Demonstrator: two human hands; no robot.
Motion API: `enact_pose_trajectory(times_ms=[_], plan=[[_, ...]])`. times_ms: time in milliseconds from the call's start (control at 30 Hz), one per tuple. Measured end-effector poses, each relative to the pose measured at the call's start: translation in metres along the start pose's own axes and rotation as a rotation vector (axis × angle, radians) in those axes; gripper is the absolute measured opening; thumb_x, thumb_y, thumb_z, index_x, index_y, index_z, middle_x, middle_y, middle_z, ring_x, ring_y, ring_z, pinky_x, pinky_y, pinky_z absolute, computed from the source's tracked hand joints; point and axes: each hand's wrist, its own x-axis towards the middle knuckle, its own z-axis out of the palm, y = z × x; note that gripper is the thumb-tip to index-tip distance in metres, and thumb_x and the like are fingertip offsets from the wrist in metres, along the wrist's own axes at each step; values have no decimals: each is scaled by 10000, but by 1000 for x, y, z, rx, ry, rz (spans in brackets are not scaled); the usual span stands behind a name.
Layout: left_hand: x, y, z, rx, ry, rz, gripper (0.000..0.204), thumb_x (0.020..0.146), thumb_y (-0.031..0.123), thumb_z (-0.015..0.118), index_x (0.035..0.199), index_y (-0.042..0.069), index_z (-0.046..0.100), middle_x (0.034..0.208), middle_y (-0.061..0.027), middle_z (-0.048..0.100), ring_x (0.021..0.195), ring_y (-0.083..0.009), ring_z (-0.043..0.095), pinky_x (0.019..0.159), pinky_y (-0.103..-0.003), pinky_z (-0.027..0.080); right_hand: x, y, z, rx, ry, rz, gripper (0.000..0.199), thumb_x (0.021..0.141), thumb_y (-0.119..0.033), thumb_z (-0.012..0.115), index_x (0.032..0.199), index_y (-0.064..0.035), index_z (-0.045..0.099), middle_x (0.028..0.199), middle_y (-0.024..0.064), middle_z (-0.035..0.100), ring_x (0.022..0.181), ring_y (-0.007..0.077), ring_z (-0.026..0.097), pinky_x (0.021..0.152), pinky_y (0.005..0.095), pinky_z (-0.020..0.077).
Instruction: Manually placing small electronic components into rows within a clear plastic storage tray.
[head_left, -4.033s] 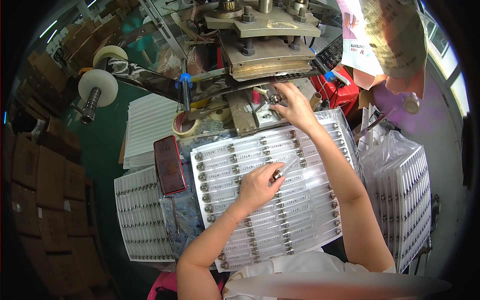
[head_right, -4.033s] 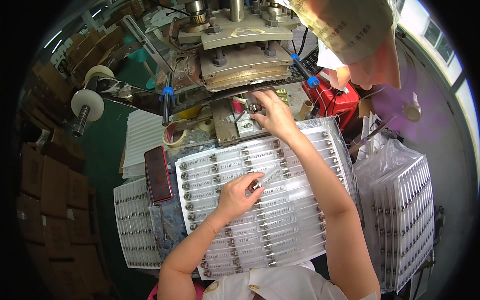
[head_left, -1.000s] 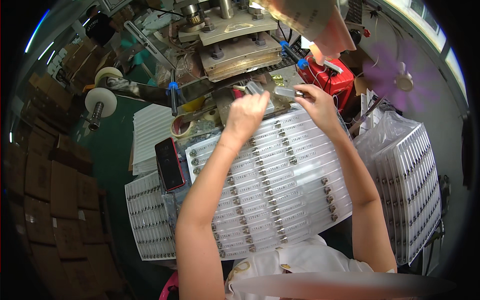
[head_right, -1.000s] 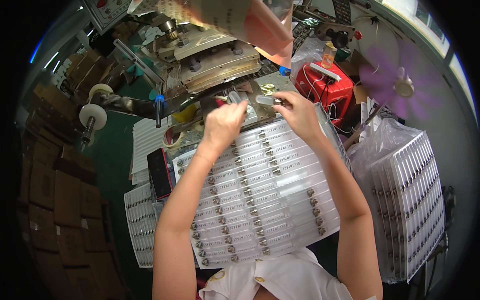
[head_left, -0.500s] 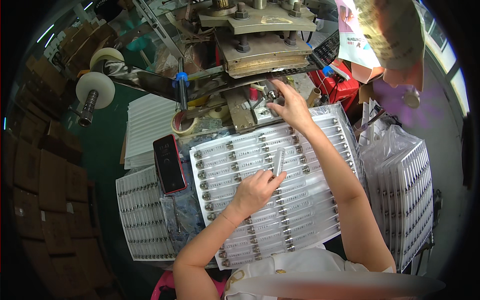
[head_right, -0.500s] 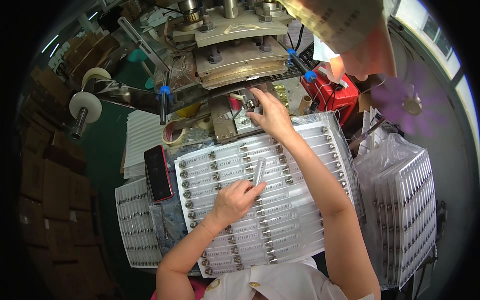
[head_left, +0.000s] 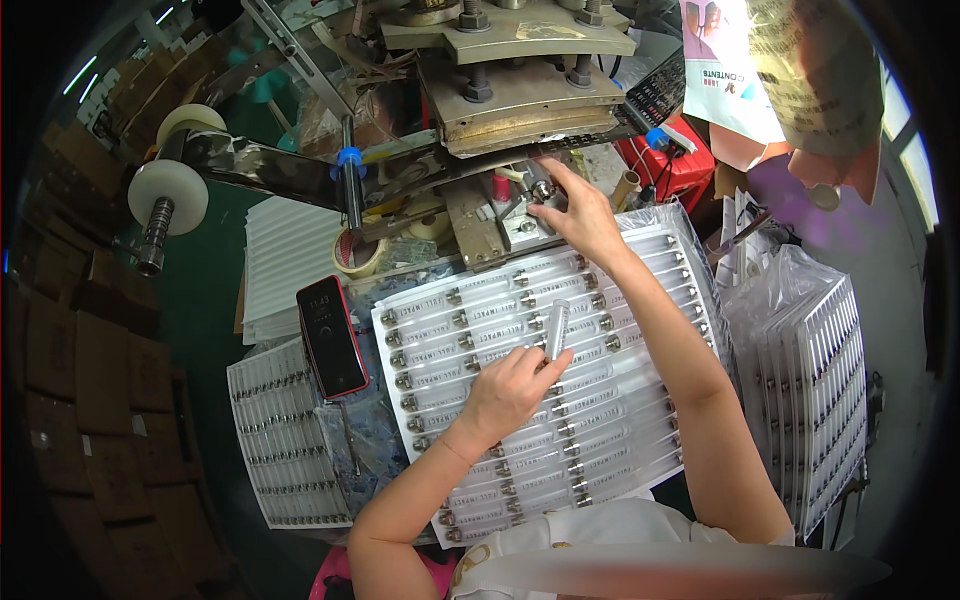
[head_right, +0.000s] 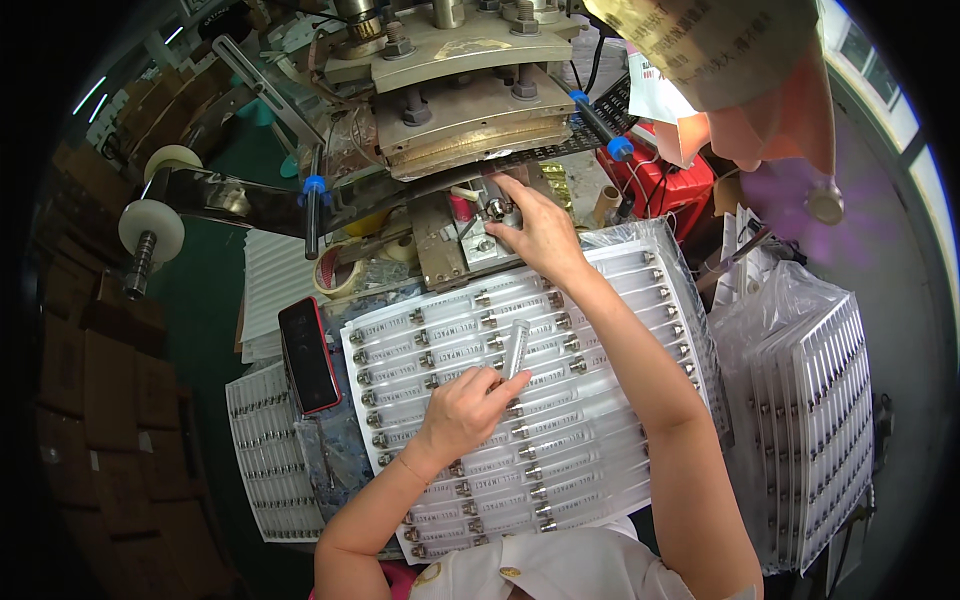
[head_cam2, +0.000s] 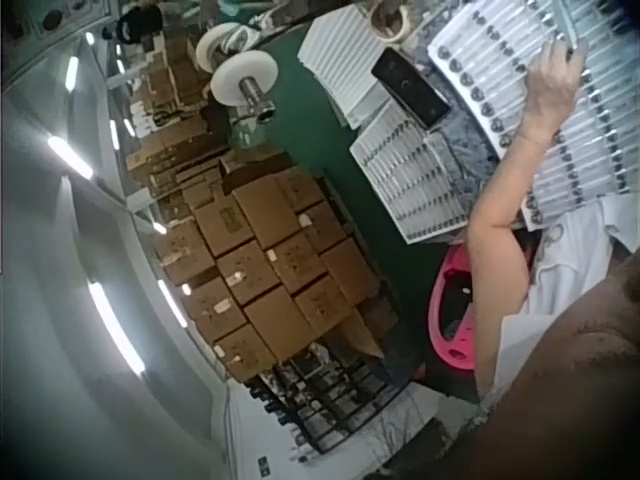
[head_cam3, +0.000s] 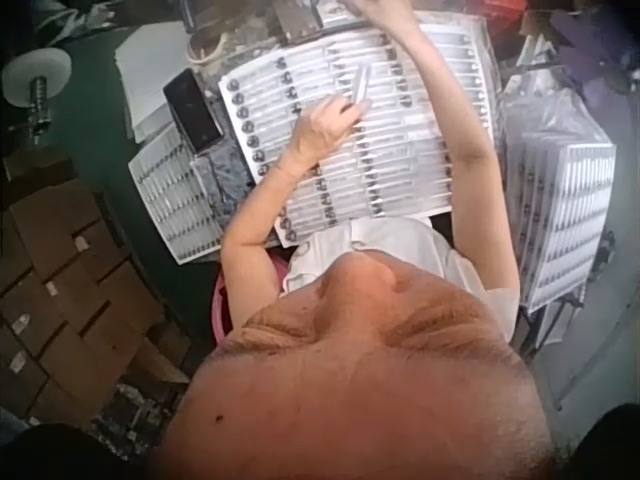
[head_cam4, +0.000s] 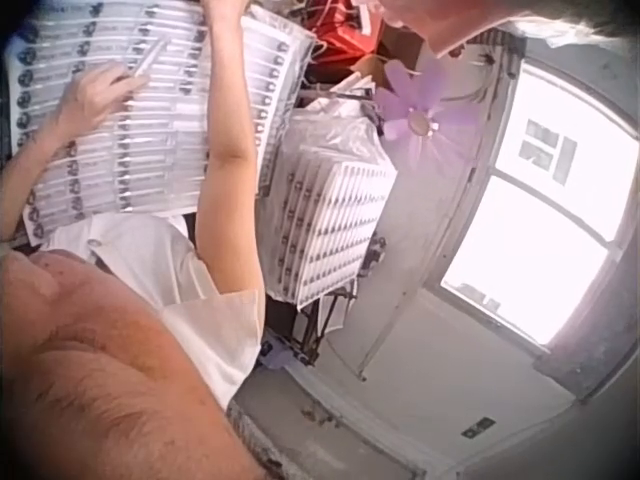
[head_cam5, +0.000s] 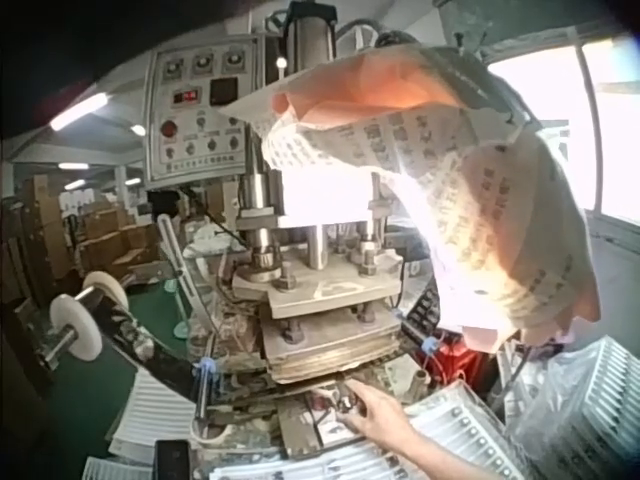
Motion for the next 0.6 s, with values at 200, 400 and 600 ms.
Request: enact_pose_trajectory(times_ms=[200, 400, 600], plan=[[0, 0, 1, -7, 6, -5, 403, 761, 48, 598, 1147, 148, 658, 755, -9, 479, 678, -127, 552, 547, -250, 491, 0, 2, -2, -25, -32, -61, 602, 762, -190, 752, 1314, -118, 523, 1240, 158, 595, 1101, 328, 592, 908, 380, 482], [0, 1, 1, -40, 19, -27, 463, 681, -9, 635, 1117, 142, 674, 744, -15, 516, 663, -160, 565, 541, -280, 512, 0, 0, -4, 2, -33, -52, 571, 768, -193, 748, 1297, -126, 546, 1240, 154, 599, 1106, 318, 593, 904, 373, 484], [1, 1, 0, -31, 19, -20, 479, 675, -14, 632, 1126, 142, 670, 742, -17, 505, 669, -161, 563, 544, -282, 512, 1, 2, -3, -2, -20, -74, 575, 761, -188, 755, 1294, -124, 549, 1232, 152, 605, 1096, 311, 600, 902, 373, 485]])
